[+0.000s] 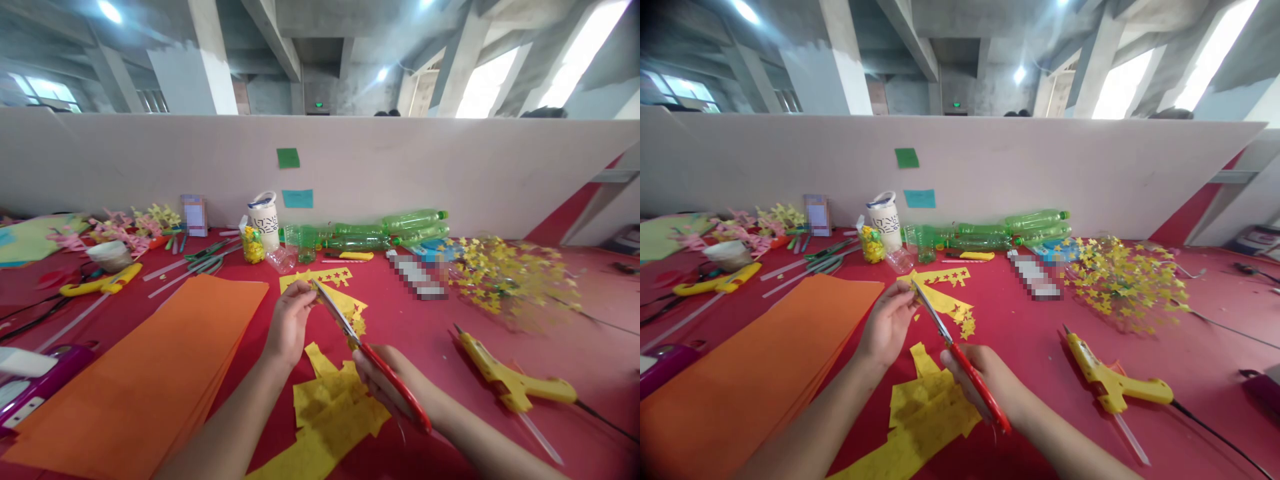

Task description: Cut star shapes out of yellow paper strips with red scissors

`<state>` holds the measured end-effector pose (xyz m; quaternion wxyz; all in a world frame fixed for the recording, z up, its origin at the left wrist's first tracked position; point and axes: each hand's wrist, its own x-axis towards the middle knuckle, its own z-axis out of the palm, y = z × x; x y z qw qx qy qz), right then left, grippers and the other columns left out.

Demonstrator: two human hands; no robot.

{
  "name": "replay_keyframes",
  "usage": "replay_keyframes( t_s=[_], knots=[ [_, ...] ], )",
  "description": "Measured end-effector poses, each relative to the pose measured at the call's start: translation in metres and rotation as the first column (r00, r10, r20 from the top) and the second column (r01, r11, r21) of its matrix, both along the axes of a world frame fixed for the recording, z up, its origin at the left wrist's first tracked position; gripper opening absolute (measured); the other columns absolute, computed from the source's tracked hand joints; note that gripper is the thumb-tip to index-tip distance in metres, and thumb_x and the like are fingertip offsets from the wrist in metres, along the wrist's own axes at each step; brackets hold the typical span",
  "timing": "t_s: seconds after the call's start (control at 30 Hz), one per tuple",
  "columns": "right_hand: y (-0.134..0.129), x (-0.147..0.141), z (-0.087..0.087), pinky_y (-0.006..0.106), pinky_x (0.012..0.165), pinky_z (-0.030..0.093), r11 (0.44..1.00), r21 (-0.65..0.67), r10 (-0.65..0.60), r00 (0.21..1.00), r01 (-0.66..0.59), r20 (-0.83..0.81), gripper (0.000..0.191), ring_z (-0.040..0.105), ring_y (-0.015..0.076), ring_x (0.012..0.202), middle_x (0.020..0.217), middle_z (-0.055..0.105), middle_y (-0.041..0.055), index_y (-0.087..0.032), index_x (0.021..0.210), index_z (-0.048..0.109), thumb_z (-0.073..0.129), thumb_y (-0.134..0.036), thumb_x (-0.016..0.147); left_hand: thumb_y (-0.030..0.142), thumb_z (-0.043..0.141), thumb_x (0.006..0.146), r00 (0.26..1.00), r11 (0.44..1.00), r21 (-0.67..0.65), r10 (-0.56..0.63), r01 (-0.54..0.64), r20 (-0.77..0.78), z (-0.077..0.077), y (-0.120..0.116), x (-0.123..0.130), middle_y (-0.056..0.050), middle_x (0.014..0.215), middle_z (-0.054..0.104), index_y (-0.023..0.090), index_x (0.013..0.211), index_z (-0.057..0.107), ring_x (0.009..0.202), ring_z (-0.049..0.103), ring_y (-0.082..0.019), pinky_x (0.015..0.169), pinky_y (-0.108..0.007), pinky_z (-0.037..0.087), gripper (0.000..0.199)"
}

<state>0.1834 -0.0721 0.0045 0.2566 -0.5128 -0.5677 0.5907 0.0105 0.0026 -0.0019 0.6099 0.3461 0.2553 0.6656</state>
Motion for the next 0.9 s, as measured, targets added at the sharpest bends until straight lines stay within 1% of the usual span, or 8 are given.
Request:
replay_keyframes(
  t_s=[0.4, 0.5, 0.57, 0.63, 0.7, 0.8, 0.83, 0.9],
  knots=[
    [-0.001, -0.002, -0.003, 0.018, 0.036, 0.019, 0.999, -0.018, -0.04, 0.998, 0.041, 0.043, 0.041, 0.028, 0.0055, 0.037, 0.045, 0.031, -0.0089, -0.02, 0.061, 0.039, 0.057, -0.052, 0.081, 0.014, 0.066, 0.071, 1.0, 0.999, -0.03, -0.018, 0.019, 0.022, 0.001, 0.0, 0.0, 0.001, 0.073, 0.063, 0.018, 0.072, 0.063, 0.076, 0.057, -0.011, 0.075, -0.024, 0.042, 0.006],
    [-0.001, -0.003, -0.002, 0.018, 0.037, 0.021, 0.997, 0.035, -0.066, 0.998, 0.065, 0.013, 0.041, 0.029, 0.0057, 0.038, 0.044, 0.032, -0.0085, -0.02, 0.059, 0.039, 0.058, -0.05, 0.081, 0.013, 0.067, 0.07, 0.999, 0.999, -0.051, -0.016, 0.018, 0.031, 0.001, 0.0, -0.002, 0.002, 0.073, 0.062, 0.018, 0.072, 0.063, 0.074, 0.056, -0.01, 0.072, -0.022, 0.042, 0.007],
    [0.001, -0.001, -0.001, 0.019, 0.036, 0.023, 0.988, 0.093, -0.124, 0.992, 0.124, -0.014, 0.041, 0.03, 0.0061, 0.036, 0.043, 0.034, -0.0085, -0.021, 0.059, 0.039, 0.057, -0.049, 0.082, 0.012, 0.068, 0.069, 0.998, 0.996, -0.085, -0.03, 0.036, 0.061, 0.001, 0.0, -0.005, 0.003, 0.073, 0.061, 0.019, 0.072, 0.063, 0.073, 0.056, -0.009, 0.071, -0.022, 0.042, 0.009],
    [0.005, 0.004, 0.002, 0.019, 0.036, 0.025, 0.961, 0.177, -0.206, 0.977, 0.212, -0.051, 0.039, 0.033, 0.0068, 0.034, 0.041, 0.036, -0.0088, -0.022, 0.06, 0.038, 0.059, -0.048, 0.081, 0.013, 0.067, 0.068, 0.989, 0.985, -0.126, -0.104, 0.117, 0.102, 0.002, -0.001, -0.006, 0.003, 0.073, 0.06, 0.019, 0.072, 0.062, 0.073, 0.055, -0.01, 0.072, -0.023, 0.042, 0.009],
    [0.011, 0.012, 0.003, 0.02, 0.037, 0.03, 0.915, 0.268, -0.288, 0.954, 0.301, -0.088, 0.038, 0.037, 0.0075, 0.035, 0.044, 0.041, -0.0082, -0.022, 0.062, 0.039, 0.063, -0.046, 0.077, 0.014, 0.065, 0.07, 0.965, 0.957, -0.146, -0.237, 0.252, 0.111, 0.004, -0.004, -0.006, 0.003, 0.07, 0.057, 0.019, 0.069, 0.06, 0.07, 0.054, -0.01, 0.071, -0.024, 0.043, 0.007],
    [0.02, 0.021, 0.001, 0.021, 0.039, 0.036, 0.853, 0.33, -0.393, 0.914, 0.405, -0.106, 0.031, 0.042, 0.0082, 0.039, 0.057, 0.055, -0.0046, -0.021, 0.074, 0.047, 0.068, -0.044, 0.074, 0.014, 0.062, 0.071, 0.911, 0.899, -0.148, -0.41, 0.411, 0.041, 0.006, -0.011, 0.001, 0.002, 0.064, 0.051, 0.018, 0.065, 0.058, 0.064, 0.05, -0.011, 0.066, -0.025, 0.041, 0.008],
    [0.023, 0.023, 0.0, 0.021, 0.039, 0.036, 0.847, 0.337, -0.391, 0.911, 0.411, -0.128, 0.032, 0.043, 0.0082, 0.039, 0.056, 0.054, -0.0056, -0.021, 0.076, 0.047, 0.07, -0.042, 0.072, 0.014, 0.062, 0.071, 0.897, 0.886, -0.149, -0.442, 0.439, 0.01, 0.005, -0.014, 0.004, 0.001, 0.063, 0.051, 0.017, 0.064, 0.058, 0.063, 0.049, -0.011, 0.065, -0.025, 0.041, 0.009],
    [0.025, 0.023, -0.003, 0.02, 0.037, 0.033, 0.887, 0.297, -0.318, 0.934, 0.353, -0.161, 0.029, 0.041, 0.008, 0.034, 0.048, 0.047, -0.0095, -0.022, 0.079, 0.047, 0.069, -0.04, 0.073, 0.014, 0.061, 0.071, 0.882, 0.875, -0.157, -0.469, 0.459, -0.036, 0.003, -0.017, 0.009, 0.001, 0.063, 0.049, 0.017, 0.064, 0.058, 0.063, 0.047, -0.011, 0.065, -0.025, 0.04, 0.009]
  ],
)
